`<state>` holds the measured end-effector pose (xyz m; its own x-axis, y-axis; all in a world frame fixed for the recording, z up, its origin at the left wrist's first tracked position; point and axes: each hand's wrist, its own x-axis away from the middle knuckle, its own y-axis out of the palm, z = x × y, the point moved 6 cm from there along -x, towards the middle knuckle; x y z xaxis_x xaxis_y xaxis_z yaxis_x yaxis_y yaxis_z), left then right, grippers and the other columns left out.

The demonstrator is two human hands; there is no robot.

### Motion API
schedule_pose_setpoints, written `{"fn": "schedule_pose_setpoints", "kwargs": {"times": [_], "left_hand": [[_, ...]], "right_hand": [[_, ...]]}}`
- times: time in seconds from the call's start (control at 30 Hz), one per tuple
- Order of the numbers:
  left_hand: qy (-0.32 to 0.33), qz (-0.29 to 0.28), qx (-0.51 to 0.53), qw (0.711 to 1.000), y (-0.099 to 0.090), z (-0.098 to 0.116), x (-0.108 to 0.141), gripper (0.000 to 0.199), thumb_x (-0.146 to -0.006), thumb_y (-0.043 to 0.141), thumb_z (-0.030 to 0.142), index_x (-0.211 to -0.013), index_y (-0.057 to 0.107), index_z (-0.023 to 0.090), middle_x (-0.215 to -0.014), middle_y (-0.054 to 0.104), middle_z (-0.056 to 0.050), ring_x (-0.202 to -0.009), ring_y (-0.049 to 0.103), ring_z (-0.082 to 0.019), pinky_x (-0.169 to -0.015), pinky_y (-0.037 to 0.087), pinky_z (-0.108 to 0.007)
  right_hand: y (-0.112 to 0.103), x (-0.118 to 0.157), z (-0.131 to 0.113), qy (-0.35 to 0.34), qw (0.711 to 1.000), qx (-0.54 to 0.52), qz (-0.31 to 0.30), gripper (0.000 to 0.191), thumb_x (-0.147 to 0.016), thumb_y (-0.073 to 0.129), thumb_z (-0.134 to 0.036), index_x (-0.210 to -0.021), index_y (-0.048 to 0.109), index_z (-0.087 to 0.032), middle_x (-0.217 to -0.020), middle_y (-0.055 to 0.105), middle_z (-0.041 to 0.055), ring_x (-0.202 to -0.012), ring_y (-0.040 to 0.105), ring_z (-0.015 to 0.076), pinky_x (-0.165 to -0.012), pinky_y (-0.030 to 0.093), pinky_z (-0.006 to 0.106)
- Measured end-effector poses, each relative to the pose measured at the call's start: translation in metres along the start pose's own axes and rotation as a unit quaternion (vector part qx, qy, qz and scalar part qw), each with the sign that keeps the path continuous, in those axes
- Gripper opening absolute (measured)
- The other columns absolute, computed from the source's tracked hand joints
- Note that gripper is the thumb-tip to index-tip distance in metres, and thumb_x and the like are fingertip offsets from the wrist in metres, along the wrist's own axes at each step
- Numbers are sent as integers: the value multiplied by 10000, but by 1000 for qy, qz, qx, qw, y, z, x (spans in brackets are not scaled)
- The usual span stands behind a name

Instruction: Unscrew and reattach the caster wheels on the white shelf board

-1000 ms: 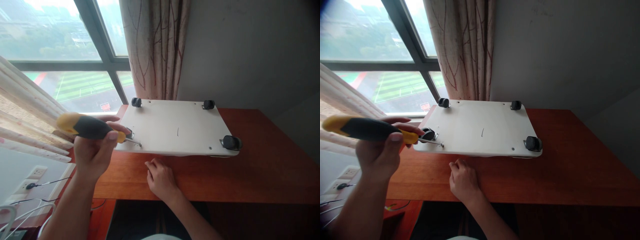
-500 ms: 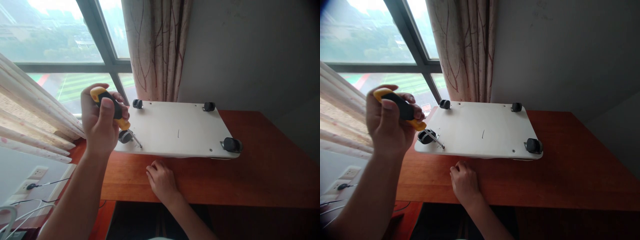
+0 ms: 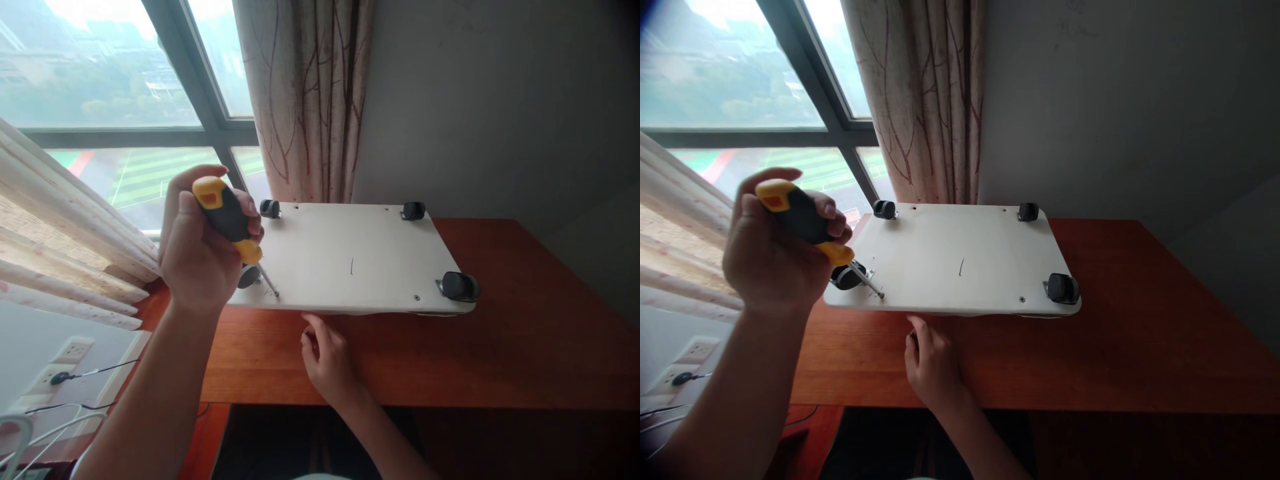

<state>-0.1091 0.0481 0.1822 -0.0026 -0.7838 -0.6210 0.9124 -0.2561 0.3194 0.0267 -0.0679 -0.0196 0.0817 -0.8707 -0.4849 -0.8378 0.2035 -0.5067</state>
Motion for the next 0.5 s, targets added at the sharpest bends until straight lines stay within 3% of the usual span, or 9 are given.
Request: {"fn": "schedule_pose_setpoints", "kwargs": {"times": [0.07,0.17,0.27,0.4,0.5], "left_hand": [[14,15,-1,1000,1,1,0,274,-1035,445,432,-1064,578,194,-718,613,-29,-527,527,-142,-455,439,-233],[39,27,-23,999,2,2,-1,260,-1038,461,443,-989,568,211,-674,578,0,-481,478,-123,-413,390,-203],[42,31,-47,998,0,4,-3,256,-1028,500,379,-908,594,174,-715,605,-36,-575,568,-150,-510,466,-247],[-2,22,-23,999,-5,4,-6,258,-983,558,368,-911,646,136,-816,604,-79,-713,615,-187,-670,530,-339],[-46,2,15,999,-3,2,-7,307,-937,595,465,-941,655,164,-721,553,-35,-599,550,-157,-573,497,-317]], "right_hand": [[-13,2,0,-27,999,-1,19,505,-964,456,-135,-1466,416,-169,-991,704,78,-858,679,163,-790,565,292],[-34,3,9,-47,998,41,31,632,-966,445,-130,-1569,271,-203,-952,699,61,-802,669,159,-734,570,289],[-49,1,26,-23,993,111,36,618,-971,440,-145,-1568,291,-205,-919,712,61,-746,676,162,-693,575,292],[-49,0,39,-2,991,133,20,565,-976,435,-161,-1534,353,-202,-947,733,72,-750,700,166,-703,587,293],[-45,1,40,7,992,121,26,561,-974,440,-173,-1528,353,-179,-960,736,84,-740,699,167,-708,590,296]]}}
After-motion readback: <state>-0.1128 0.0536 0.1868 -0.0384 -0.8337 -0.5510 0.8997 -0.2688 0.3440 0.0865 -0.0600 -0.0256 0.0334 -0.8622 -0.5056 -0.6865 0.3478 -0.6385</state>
